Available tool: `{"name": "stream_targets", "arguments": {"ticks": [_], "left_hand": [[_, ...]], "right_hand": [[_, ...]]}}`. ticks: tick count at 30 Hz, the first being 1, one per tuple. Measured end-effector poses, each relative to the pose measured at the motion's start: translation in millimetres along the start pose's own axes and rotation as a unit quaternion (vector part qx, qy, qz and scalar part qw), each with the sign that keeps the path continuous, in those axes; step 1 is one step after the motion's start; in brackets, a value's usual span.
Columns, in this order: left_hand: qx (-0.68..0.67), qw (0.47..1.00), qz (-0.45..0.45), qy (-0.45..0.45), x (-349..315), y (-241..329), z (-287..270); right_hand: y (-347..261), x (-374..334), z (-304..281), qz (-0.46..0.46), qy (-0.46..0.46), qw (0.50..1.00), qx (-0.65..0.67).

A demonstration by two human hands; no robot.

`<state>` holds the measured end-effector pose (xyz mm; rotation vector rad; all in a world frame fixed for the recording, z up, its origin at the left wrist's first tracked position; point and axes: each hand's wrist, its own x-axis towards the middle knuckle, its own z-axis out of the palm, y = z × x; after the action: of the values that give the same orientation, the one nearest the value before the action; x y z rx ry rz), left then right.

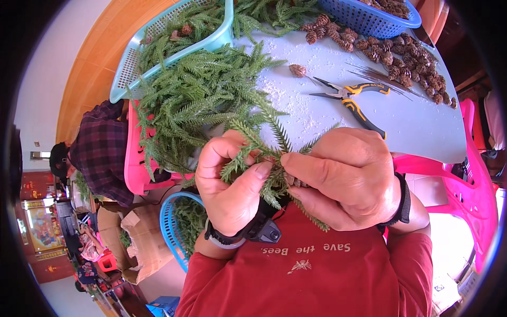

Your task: Trimming green foliage and packaging pinecones into a fabric bag.

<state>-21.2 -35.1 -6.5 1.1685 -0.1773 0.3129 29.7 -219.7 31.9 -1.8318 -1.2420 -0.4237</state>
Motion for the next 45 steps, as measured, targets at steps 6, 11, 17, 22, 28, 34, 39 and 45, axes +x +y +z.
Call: {"name": "stream_targets", "arguments": {"ticks": [6, 11, 17, 22, 28, 34, 39, 45], "left_hand": [[0.19, 0.978, 0.072, -0.055, 3.0, 9.4, -3.8], [0.28, 0.947, 0.112, -0.107, 7.1, 15.7, 1.1], [0.294, 0.932, 0.159, -0.138, 10.0, 12.2, 0.3], [0.294, 0.927, 0.185, -0.142, 10.1, 4.9, -2.6], [0.354, 0.901, 0.216, -0.13, 10.0, 17.7, 6.6], [0.369, 0.904, 0.154, -0.154, 12.4, 22.7, 2.8], [0.433, 0.878, 0.172, -0.105, 9.0, 16.5, 7.1], [0.451, 0.872, 0.175, -0.071, 5.4, 15.4, 7.7]], "right_hand": [[-1.5, 1.2, -2.8, 0.002, -0.017, 0.999, -0.034], [-1.8, 1.2, -2.6, -0.012, -0.019, 0.999, -0.032], [-3.1, 4.0, 2.9, 0.014, 0.006, 1.0, -0.024], [-3.4, 5.7, -1.1, 0.034, -0.041, 0.999, -0.007], [1.6, 2.2, 2.0, 0.019, -0.023, 0.999, -0.028], [1.3, 1.1, 6.9, 0.021, -0.035, 0.999, -0.029], [4.5, -2.2, 14.0, 0.02, -0.026, 0.999, -0.033], [3.1, -2.0, 19.2, 0.035, -0.012, 0.999, -0.032]]}}
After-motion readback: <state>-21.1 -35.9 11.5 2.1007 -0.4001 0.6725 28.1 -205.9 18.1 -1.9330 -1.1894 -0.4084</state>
